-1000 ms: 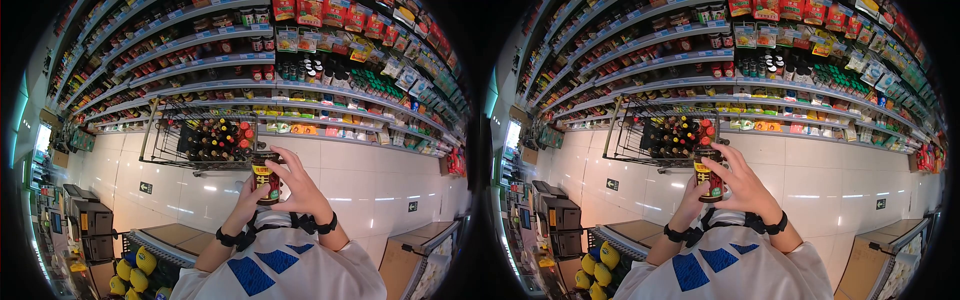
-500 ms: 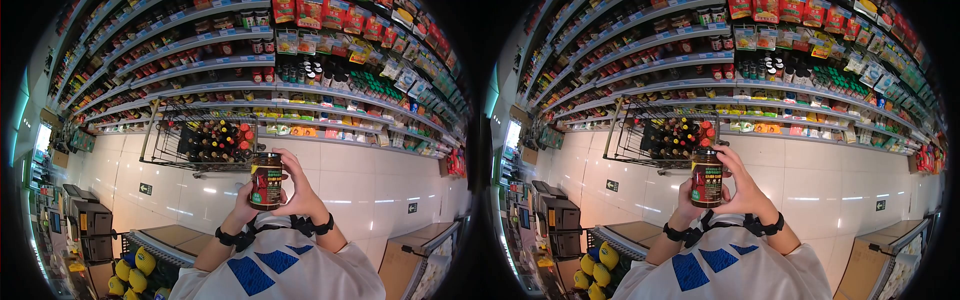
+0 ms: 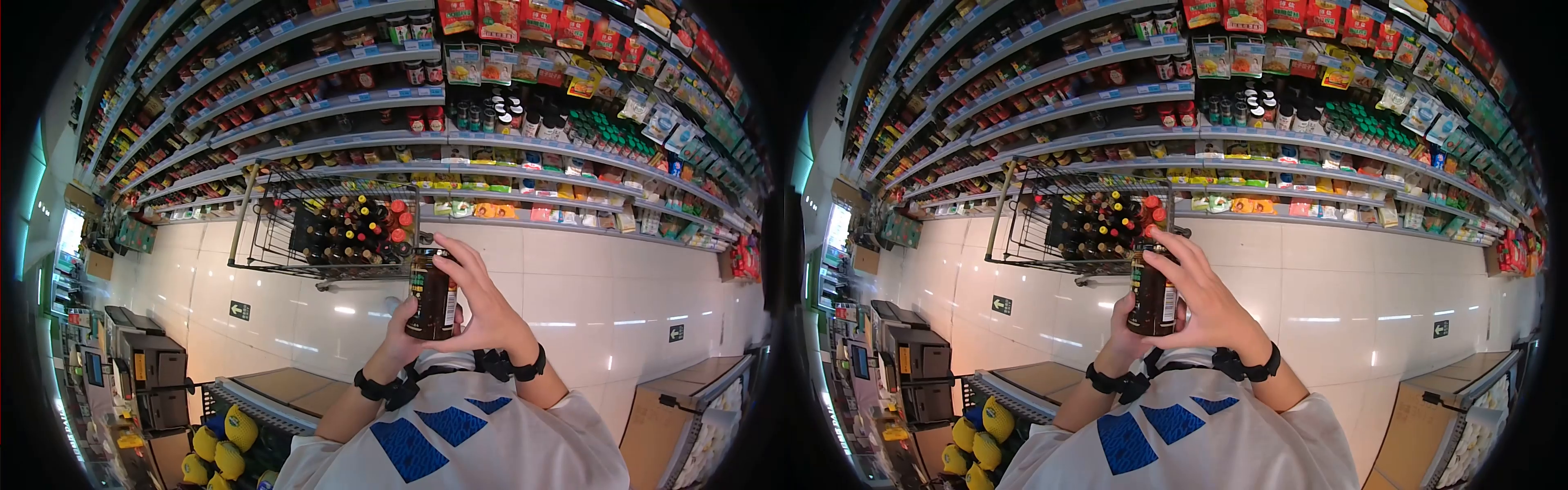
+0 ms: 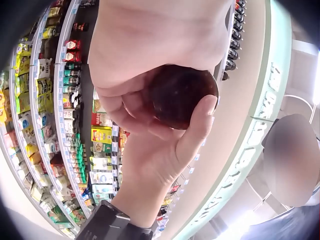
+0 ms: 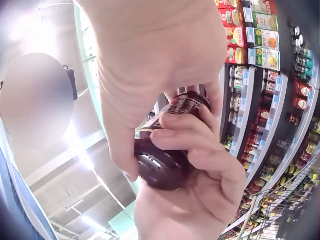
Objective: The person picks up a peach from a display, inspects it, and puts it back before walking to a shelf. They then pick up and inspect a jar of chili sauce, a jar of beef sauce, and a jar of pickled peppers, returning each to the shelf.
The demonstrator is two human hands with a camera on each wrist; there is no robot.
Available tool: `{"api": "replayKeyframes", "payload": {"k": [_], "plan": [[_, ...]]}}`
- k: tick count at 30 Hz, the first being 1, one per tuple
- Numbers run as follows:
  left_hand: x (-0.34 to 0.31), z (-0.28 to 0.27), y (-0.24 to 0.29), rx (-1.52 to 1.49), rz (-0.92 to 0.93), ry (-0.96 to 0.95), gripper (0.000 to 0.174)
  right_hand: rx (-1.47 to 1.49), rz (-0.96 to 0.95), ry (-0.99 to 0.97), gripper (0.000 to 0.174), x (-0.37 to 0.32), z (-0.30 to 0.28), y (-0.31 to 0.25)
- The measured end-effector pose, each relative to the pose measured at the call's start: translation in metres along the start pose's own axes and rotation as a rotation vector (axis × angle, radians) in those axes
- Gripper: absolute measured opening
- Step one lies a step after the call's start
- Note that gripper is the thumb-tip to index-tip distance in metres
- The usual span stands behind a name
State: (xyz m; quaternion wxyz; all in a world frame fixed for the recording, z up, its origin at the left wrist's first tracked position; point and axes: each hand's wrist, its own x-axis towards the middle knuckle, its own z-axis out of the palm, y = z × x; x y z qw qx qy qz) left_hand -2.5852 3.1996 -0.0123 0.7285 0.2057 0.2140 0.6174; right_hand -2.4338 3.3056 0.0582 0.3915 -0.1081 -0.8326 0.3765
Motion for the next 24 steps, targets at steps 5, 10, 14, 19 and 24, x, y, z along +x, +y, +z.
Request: {"api": "replayKeyframes", "payload": {"k": [5,10,14,19,24], "plan": [[-0.001,0.013,0.011,0.317,0.068,0.235,0.07,0.214,0.086,0.002,0.103,-0.008,0.001,0.011],[0.001,0.02,0.016,0.973,0.255,0.258,0.082,0.511,0.39,0.07,0.092,-0.015,0.01,0.013],[0.0,0.019,0.017,1.037,0.244,0.19,0.087,0.429,0.405,0.098,0.088,-0.017,0.012,0.012],[0.003,-0.007,0.012,0.983,0.315,0.17,0.09,0.248,0.239,0.138,0.078,-0.013,0.015,0.006],[0.019,-0.006,0.038,1.398,0.508,0.072,0.09,-0.162,-0.063,0.058,0.07,0.005,0.017,0.004]]}}
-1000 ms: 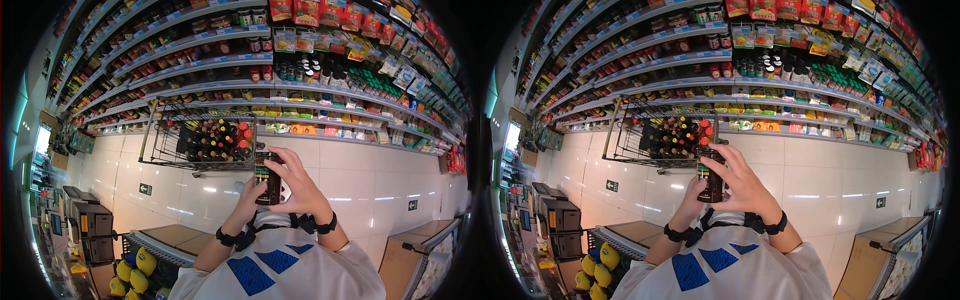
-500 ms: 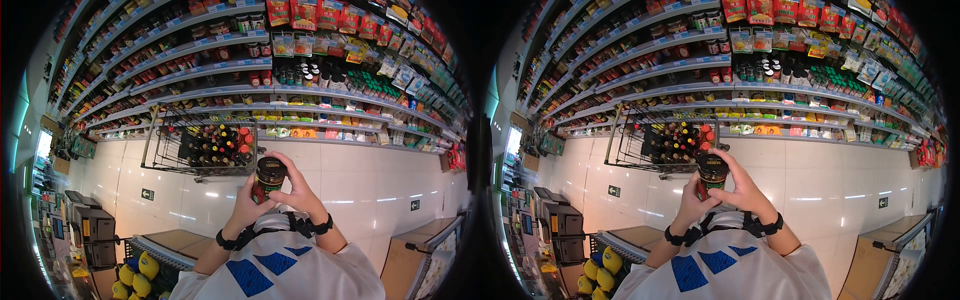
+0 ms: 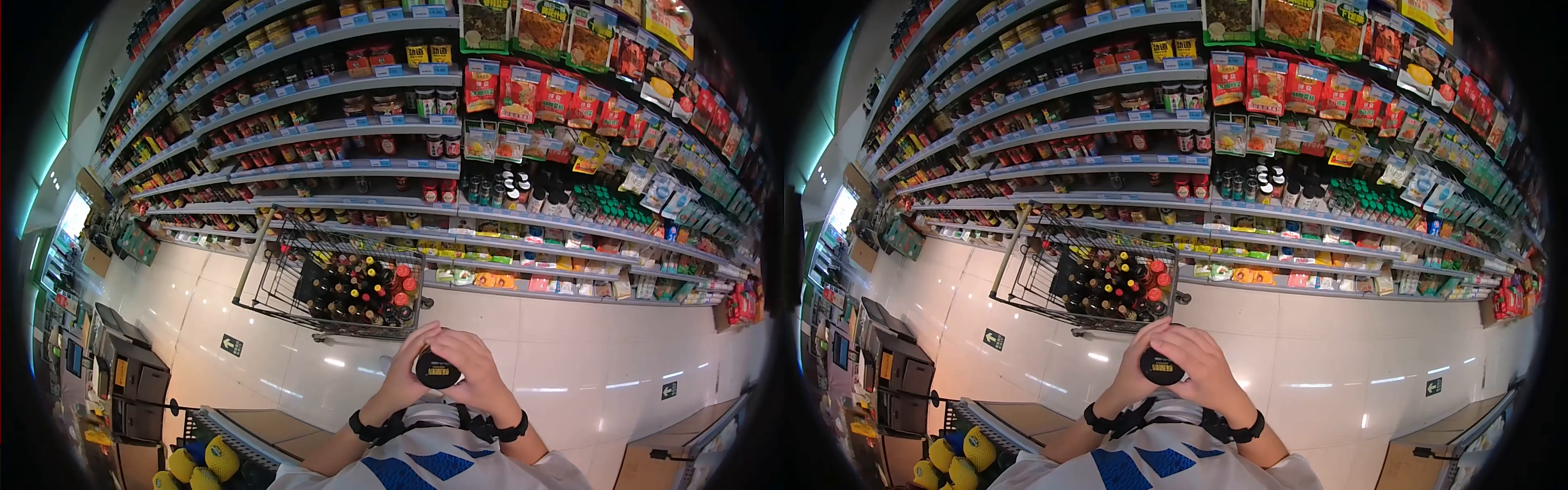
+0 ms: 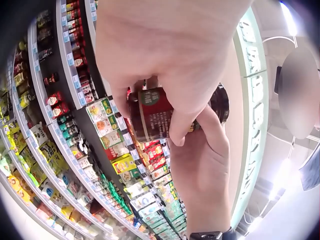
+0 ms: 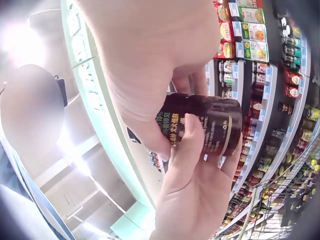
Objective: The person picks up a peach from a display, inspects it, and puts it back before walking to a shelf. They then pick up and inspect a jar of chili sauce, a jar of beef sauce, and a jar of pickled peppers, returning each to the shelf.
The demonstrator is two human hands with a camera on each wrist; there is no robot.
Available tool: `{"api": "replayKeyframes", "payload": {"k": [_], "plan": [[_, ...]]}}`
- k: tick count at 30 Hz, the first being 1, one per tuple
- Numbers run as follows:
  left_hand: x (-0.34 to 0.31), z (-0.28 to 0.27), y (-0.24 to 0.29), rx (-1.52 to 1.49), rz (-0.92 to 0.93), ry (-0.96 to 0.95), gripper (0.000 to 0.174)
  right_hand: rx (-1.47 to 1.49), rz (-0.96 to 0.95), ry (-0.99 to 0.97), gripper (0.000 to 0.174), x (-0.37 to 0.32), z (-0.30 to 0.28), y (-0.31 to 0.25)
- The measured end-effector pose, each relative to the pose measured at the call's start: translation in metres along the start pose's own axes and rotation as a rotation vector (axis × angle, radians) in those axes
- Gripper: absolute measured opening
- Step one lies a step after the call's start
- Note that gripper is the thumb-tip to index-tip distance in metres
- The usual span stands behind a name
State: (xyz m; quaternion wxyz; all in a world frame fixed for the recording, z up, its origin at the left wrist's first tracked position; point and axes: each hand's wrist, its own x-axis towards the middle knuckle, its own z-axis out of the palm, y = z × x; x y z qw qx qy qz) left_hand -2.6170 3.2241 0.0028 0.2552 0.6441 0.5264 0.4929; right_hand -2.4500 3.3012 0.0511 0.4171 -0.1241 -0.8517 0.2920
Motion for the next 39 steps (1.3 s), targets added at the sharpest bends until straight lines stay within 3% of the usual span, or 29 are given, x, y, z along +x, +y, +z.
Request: {"api": "replayKeyframes", "payload": {"k": [2,4,8,10,12,14,16,17,22,24,25,26,28,30,32,36,39], "plan": [[0.001,0.0,0.003,-0.19,-0.118,0.09,0.09,-0.059,-0.051,-0.028,0.066,0.008,0.004,-0.003],[0.0,0.003,-0.008,-0.326,-0.113,0.142,0.093,-0.075,-0.072,-0.047,0.067,0.013,0.009,-0.001],[-0.001,-0.019,-0.025,-0.554,-0.263,0.024,0.098,0.072,0.024,-0.022,0.071,0.019,0.024,0.006],[0.001,-0.031,-0.036,-0.566,-0.263,-0.121,0.1,0.396,0.287,0.136,0.081,0.02,0.037,0.009],[0.0,-0.046,-0.042,-0.746,-0.405,-0.202,0.082,0.418,0.38,0.223,0.099,0.035,0.041,0.013],[0.005,-0.059,-0.049,-0.89,-0.422,-0.209,0.072,0.774,0.588,0.364,0.101,0.057,0.044,0.011],[0.016,-0.073,-0.053,-1.03,-0.412,-0.306,0.077,0.973,0.679,0.487,0.088,0.077,0.056,0.024],[0.024,-0.08,-0.051,-0.992,-0.47,-0.266,0.076,1.011,0.704,0.503,0.085,0.086,0.062,0.031],[0.044,-0.113,-0.076,-0.972,-0.415,-0.131,0.063,0.993,0.737,0.468,0.077,0.125,0.09,0.054],[0.047,-0.13,-0.09,-0.934,-0.391,-0.023,0.058,0.969,0.713,0.376,0.078,0.144,0.102,0.056],[0.056,-0.137,-0.084,-0.87,-0.324,0.107,0.069,0.963,0.715,0.379,0.078,0.154,0.108,0.057],[0.062,-0.151,-0.077,-0.877,-0.324,0.104,0.069,0.979,0.691,0.354,0.079,0.163,0.114,0.058],[0.073,-0.181,-0.071,-0.417,-0.225,0.155,0.073,0.988,0.663,0.33,0.079,0.178,0.128,0.064],[0.075,-0.204,-0.083,-0.31,-0.214,0.198,0.075,0.999,0.658,0.251,0.082,0.189,0.142,0.073],[0.077,-0.226,-0.096,-0.013,-0.027,0.283,0.074,0.983,0.691,0.234,0.083,0.199,0.158,0.076],[0.072,-0.256,-0.124,0.04,0.035,0.334,0.072,0.875,0.695,0.189,0.081,0.213,0.186,0.08],[0.063,-0.273,-0.124,0.019,-0.038,0.334,0.076,0.842,0.727,0.165,0.075,0.223,0.2,0.079]]}}
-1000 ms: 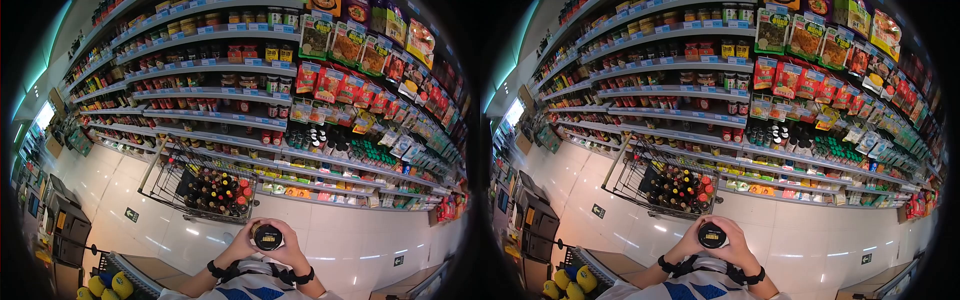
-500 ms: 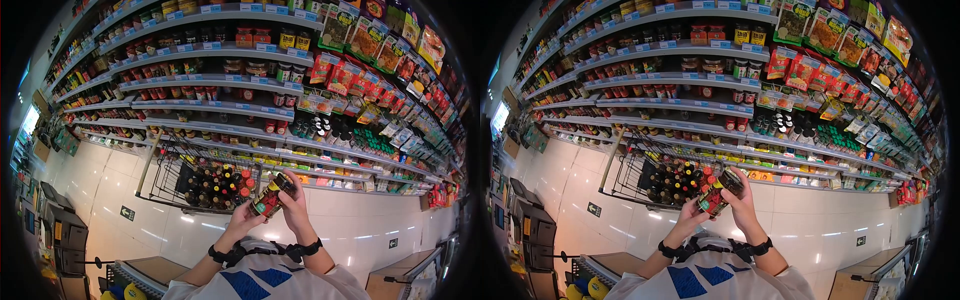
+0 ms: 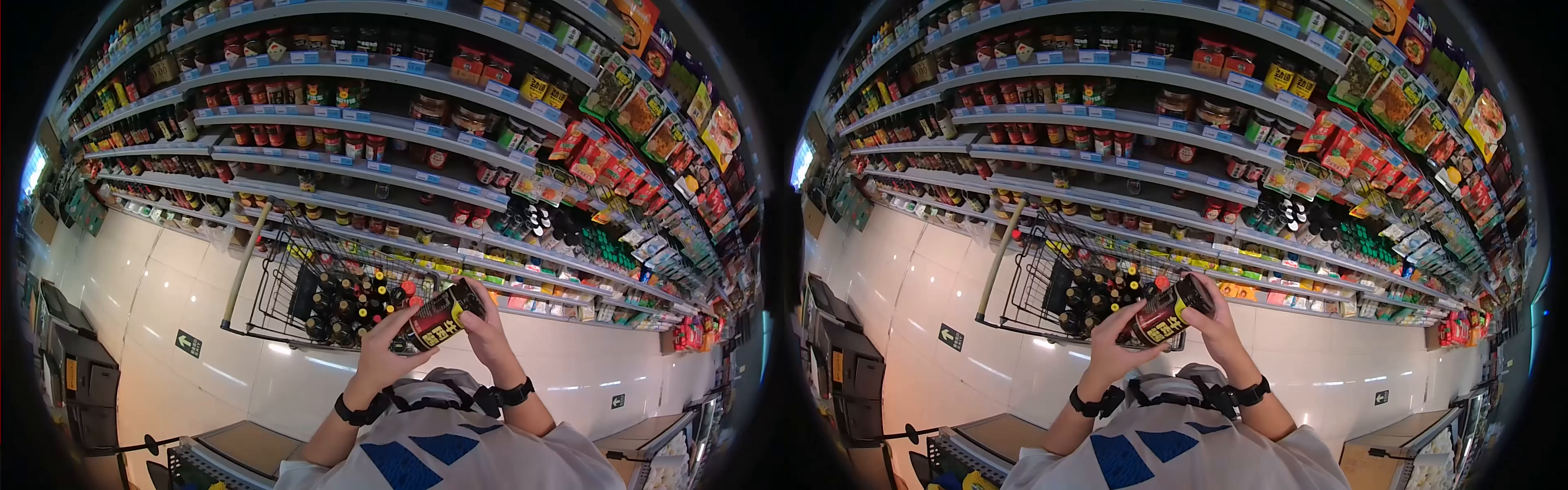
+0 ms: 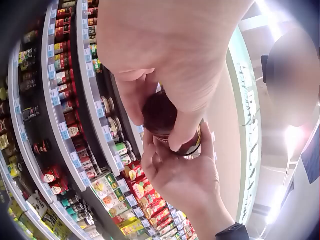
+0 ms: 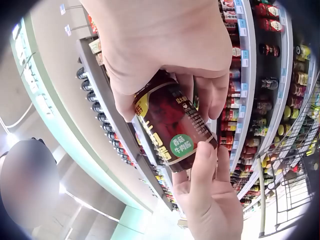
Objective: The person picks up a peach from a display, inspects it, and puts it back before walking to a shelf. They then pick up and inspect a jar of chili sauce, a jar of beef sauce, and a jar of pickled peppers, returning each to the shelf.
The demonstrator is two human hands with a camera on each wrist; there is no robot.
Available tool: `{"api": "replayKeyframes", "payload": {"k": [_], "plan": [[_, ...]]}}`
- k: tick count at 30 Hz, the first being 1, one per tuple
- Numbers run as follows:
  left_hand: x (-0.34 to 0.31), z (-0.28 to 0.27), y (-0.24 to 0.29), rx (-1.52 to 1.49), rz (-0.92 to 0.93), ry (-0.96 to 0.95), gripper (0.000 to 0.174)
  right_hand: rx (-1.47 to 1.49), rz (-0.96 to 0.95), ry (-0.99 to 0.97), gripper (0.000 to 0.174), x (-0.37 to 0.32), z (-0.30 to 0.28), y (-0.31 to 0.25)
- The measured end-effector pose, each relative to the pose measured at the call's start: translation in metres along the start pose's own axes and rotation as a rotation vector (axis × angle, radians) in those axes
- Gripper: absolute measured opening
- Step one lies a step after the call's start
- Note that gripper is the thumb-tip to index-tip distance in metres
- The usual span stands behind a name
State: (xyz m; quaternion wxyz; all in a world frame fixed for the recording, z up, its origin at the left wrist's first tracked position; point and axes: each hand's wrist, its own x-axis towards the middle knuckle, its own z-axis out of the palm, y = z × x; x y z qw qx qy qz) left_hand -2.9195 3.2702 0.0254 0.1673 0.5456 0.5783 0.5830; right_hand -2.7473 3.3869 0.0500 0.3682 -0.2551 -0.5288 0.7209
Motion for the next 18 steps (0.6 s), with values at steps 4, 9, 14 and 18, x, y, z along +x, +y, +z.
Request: {"api": "replayKeyframes", "payload": {"k": [4,9,14,18], "plan": [[-0.009,-0.021,-0.011,-0.018,-0.078,0.009,0.081,-0.06,0.115,-0.009,0.064,0.014,0.014,0.011],[-0.021,-0.037,-0.026,-0.005,-0.192,0.01,0.082,-0.085,0.273,0.007,0.059,0.025,0.029,0.031],[-0.016,-0.049,-0.026,-0.074,-0.236,-0.001,0.082,-0.086,0.293,-0.016,0.06,0.037,0.039,0.038],[-0.012,-0.05,-0.033,-0.098,-0.292,-0.034,0.08,-0.091,0.32,-0.069,0.062,0.043,0.037,0.036]]}}
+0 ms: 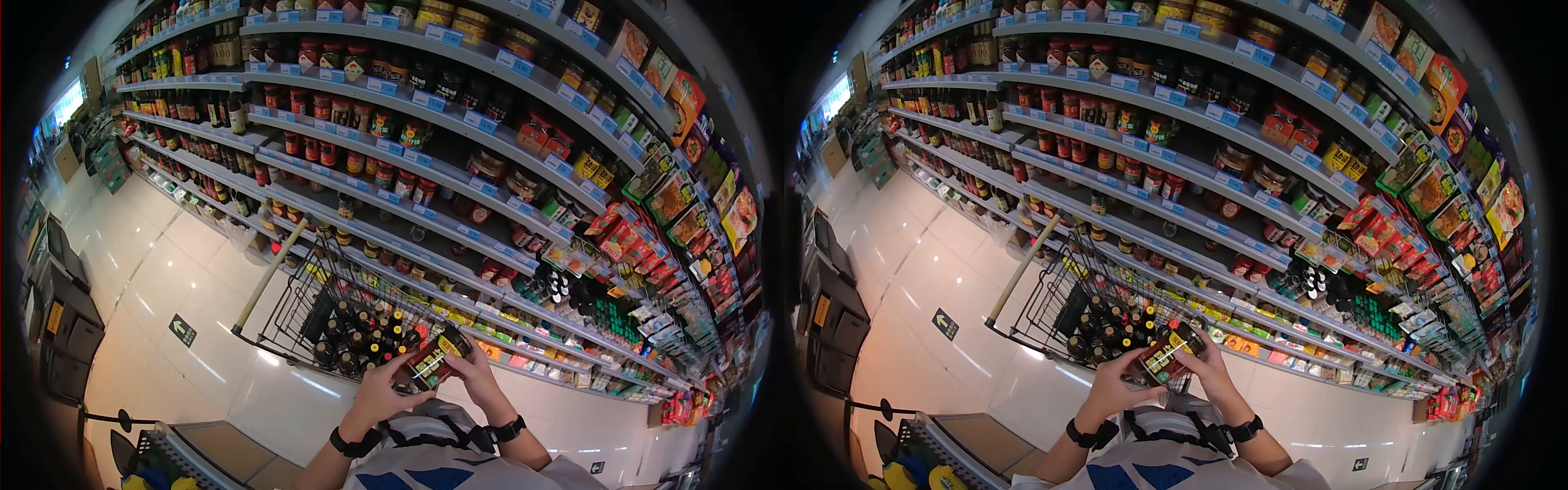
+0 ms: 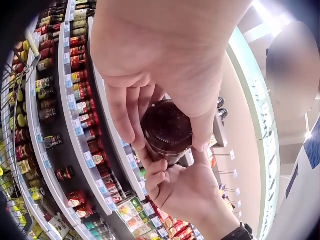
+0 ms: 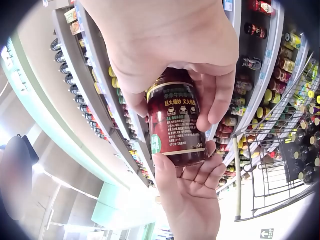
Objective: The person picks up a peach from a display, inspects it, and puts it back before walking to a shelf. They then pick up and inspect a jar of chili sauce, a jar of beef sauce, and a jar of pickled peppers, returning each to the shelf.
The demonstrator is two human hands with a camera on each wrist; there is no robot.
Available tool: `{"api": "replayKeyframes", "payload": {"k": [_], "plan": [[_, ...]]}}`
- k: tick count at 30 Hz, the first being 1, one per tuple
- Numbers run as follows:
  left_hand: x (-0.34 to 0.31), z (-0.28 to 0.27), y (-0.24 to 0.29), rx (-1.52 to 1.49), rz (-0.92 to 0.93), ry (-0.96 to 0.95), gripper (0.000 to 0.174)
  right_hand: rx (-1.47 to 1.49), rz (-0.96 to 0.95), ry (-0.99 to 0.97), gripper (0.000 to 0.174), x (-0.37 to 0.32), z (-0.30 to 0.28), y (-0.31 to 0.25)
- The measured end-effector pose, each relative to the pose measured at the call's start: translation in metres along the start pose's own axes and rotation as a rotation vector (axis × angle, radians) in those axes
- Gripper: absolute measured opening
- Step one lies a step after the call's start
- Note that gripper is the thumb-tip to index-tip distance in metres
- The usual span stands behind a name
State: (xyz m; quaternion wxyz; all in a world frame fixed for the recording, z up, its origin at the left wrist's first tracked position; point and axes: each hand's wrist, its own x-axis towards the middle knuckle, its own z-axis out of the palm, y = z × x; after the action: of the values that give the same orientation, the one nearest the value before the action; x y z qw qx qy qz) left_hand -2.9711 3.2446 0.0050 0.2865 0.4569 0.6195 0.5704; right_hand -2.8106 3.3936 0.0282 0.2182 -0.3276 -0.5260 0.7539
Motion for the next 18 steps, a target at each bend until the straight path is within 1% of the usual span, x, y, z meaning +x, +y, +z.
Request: {"api": "replayKeyframes", "payload": {"k": [1,3,4,5,6,8,9,11,13,15,17,18], "plan": [[0.002,0.001,-0.001,0.005,0.007,0.006,0.08,0.0,0.011,-0.004,0.063,0.002,-0.002,0.001],[0.004,0.006,-0.004,0.034,-0.011,0.006,0.081,0.024,-0.031,0.023,0.065,0.007,-0.003,0.003],[0.005,0.007,0.0,0.007,-0.063,-0.014,0.081,0.013,-0.053,0.044,0.065,0.009,-0.004,0.003],[0.008,0.01,0.0,0.012,-0.063,-0.017,0.081,0.005,-0.072,0.069,0.065,0.011,-0.006,0.004],[0.009,0.014,0.0,-0.018,-0.065,-0.012,0.082,0.014,-0.038,0.037,0.062,0.011,-0.01,0.0],[0.012,0.021,-0.001,-0.062,-0.08,-0.02,0.081,0.015,-0.011,0.037,0.061,0.013,-0.019,-0.002],[0.015,0.025,-0.003,-0.057,-0.086,-0.03,0.081,0.005,0.009,0.032,0.06,0.014,-0.024,-0.002],[0.021,0.032,-0.007,0.003,-0.106,-0.072,0.081,0.029,-0.01,0.063,0.061,0.019,-0.034,0.005],[0.028,0.044,-0.017,0.031,-0.118,-0.094,0.081,0.036,-0.064,0.098,0.062,0.022,-0.043,0.008],[0.034,0.055,-0.028,0.059,-0.132,-0.122,0.081,0.057,-0.058,0.135,0.06,0.022,-0.049,0.006],[0.039,0.066,-0.036,0.081,-0.121,-0.142,0.083,0.061,-0.105,0.137,0.057,0.024,-0.057,0.005],[0.042,0.071,-0.035,0.085,-0.13,-0.157,0.083,0.056,-0.074,0.142,0.057,0.026,-0.065,0.007]]}}
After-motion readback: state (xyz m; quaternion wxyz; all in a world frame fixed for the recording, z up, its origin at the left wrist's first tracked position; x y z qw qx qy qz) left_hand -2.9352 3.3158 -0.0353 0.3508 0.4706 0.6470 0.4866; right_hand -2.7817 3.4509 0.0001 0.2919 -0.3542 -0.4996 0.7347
